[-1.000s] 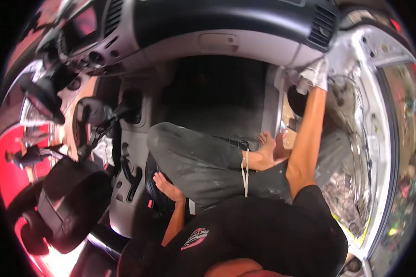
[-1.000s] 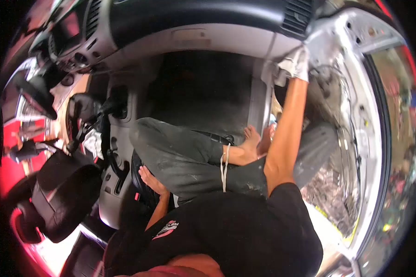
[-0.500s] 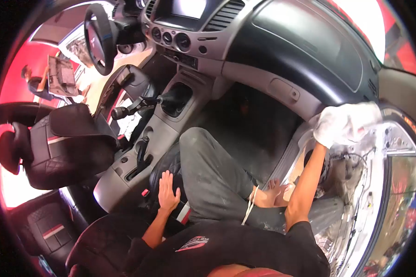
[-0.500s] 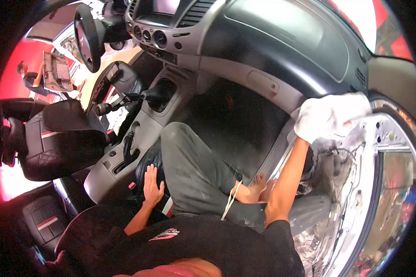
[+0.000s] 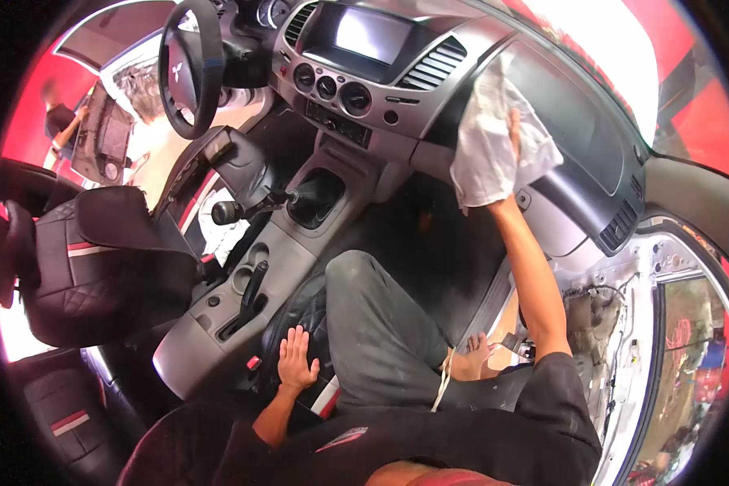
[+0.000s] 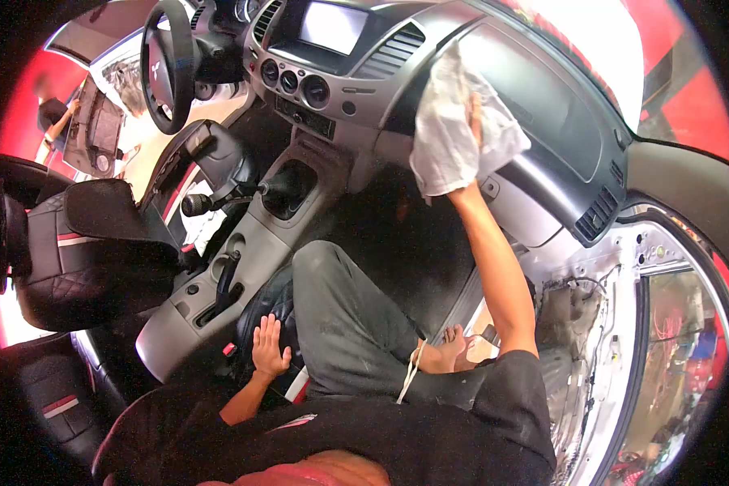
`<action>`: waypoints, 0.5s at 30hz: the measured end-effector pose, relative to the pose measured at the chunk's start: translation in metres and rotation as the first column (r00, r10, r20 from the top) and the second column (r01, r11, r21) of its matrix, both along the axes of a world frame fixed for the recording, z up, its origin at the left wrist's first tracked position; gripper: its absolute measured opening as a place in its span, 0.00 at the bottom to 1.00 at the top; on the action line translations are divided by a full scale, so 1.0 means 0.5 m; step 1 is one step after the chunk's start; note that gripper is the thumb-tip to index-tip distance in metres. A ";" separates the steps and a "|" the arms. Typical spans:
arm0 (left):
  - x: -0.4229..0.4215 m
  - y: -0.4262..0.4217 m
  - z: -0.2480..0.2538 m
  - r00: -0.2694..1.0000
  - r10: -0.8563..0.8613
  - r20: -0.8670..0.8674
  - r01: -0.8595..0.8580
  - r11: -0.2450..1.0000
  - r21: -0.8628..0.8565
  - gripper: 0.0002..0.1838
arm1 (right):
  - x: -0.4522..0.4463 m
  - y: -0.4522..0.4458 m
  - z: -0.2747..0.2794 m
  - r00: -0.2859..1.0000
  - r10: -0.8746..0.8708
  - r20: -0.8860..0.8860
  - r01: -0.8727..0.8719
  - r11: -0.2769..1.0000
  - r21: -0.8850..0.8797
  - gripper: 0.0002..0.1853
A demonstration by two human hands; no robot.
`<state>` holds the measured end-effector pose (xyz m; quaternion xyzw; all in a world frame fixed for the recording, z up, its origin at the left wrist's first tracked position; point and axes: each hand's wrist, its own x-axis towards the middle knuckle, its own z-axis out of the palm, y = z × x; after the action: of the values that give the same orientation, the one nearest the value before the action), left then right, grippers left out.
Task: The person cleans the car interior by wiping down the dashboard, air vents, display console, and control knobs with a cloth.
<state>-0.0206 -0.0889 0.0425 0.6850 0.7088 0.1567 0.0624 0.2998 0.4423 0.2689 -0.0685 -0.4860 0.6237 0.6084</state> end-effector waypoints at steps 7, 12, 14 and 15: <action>-0.006 -0.007 -0.018 1.000 -0.013 0.025 0.012 0.999 0.033 0.42 | -0.199 -0.052 0.126 -0.480 -0.526 -0.702 -0.725 -0.213 0.655 0.34; -0.009 -0.009 -0.027 0.998 -0.025 0.054 0.023 0.999 0.048 0.39 | -0.234 -0.065 0.155 -0.044 -0.999 0.031 -0.179 0.038 0.983 0.31; -0.009 -0.010 -0.027 0.999 -0.027 0.043 0.025 0.999 0.046 0.39 | -0.254 -0.059 0.158 -0.021 -1.000 -0.012 -0.244 -0.006 0.970 0.29; -0.008 -0.009 -0.028 0.999 -0.024 0.037 0.022 0.999 0.045 0.40 | -0.268 -0.053 0.160 -0.004 -0.999 -0.032 -0.276 -0.030 0.961 0.28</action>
<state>-0.0248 -0.0934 0.0283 0.6913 0.6958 0.1845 0.0625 0.1657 0.4159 0.3487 -0.2418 -0.8679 -0.3213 0.2917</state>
